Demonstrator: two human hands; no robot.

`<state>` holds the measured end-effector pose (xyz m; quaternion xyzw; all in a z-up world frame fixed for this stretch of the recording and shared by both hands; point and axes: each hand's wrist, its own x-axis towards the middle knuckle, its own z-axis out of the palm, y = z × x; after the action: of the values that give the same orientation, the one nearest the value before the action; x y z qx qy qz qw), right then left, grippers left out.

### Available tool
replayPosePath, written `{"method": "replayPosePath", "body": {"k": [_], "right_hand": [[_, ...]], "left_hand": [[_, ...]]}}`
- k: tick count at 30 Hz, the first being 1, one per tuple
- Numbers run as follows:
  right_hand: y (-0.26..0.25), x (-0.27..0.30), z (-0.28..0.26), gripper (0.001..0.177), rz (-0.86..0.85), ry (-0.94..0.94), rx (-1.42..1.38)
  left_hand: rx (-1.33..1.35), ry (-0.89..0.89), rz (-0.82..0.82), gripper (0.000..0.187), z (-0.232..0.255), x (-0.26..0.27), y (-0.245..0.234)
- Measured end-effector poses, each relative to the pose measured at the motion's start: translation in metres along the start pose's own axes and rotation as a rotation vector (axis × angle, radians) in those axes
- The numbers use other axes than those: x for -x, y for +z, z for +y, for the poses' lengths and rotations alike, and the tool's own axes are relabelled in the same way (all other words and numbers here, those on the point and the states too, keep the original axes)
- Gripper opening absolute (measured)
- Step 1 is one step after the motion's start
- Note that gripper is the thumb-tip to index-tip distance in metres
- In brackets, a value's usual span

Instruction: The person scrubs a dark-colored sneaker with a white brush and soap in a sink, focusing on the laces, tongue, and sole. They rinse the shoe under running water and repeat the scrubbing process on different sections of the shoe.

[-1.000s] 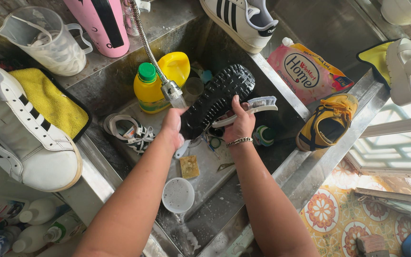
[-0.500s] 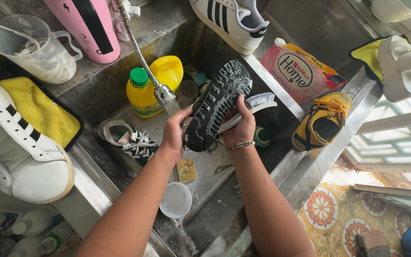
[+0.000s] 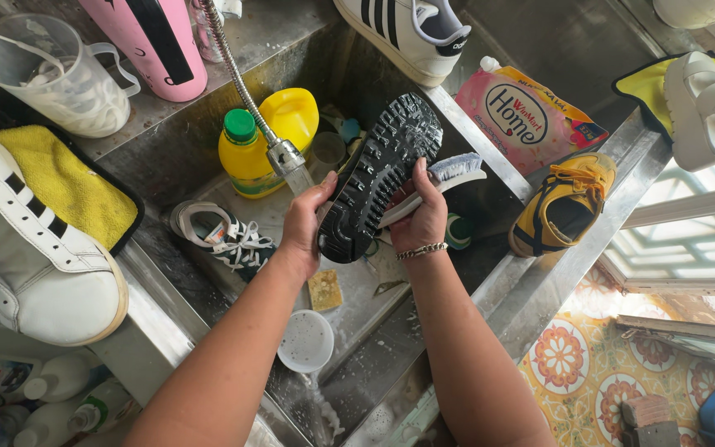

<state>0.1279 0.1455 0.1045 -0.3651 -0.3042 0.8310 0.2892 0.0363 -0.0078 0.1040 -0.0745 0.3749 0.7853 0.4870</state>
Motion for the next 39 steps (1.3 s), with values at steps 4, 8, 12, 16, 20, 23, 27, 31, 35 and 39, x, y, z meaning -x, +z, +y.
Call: {"method": "replayPosePath", "body": {"k": [4, 8, 12, 16, 20, 23, 27, 31, 35, 39], "right_hand": [[0.000, 0.002, -0.002, 0.021, -0.074, -0.022, -0.027], [0.003, 0.005, 0.000, 0.026, -0.170, 0.051, -0.173], [0.012, 0.009, 0.003, 0.040, -0.154, 0.085, -0.103], [0.020, 0.014, 0.008, 0.053, -0.132, 0.170, 0.004], [0.016, 0.013, 0.019, 0.063, -0.098, 0.261, 0.267], [0.010, 0.002, 0.035, 0.065, -0.028, 0.358, 0.434], [0.005, -0.009, 0.056, 0.064, 0.015, 0.397, 0.481], [0.005, -0.016, 0.063, 0.063, 0.007, 0.379, 0.463], [0.005, -0.017, 0.056, 0.059, -0.096, 0.361, 0.266], [0.015, -0.008, 0.036, 0.058, -0.129, 0.224, 0.108]], "left_hand": [[0.073, -0.059, -0.030, 0.032, 0.005, 0.001, 0.002], [-0.257, 0.183, 0.072, 0.026, 0.011, 0.020, 0.011], [-0.765, 0.527, 0.152, 0.022, 0.004, 0.056, 0.023], [-0.776, 0.514, 0.149, 0.022, -0.002, 0.076, 0.019], [-0.991, 0.375, 0.277, 0.029, 0.000, 0.081, -0.006], [-1.159, 0.355, 0.325, 0.039, 0.000, 0.072, -0.031], [-1.298, 0.243, 0.343, 0.046, -0.001, 0.053, -0.049], [-1.109, 0.189, 0.376, 0.048, -0.002, 0.041, -0.049], [-1.188, 0.335, 0.432, 0.054, 0.000, 0.037, -0.043], [-1.161, 0.389, 0.355, 0.047, 0.000, 0.044, -0.027]]}}
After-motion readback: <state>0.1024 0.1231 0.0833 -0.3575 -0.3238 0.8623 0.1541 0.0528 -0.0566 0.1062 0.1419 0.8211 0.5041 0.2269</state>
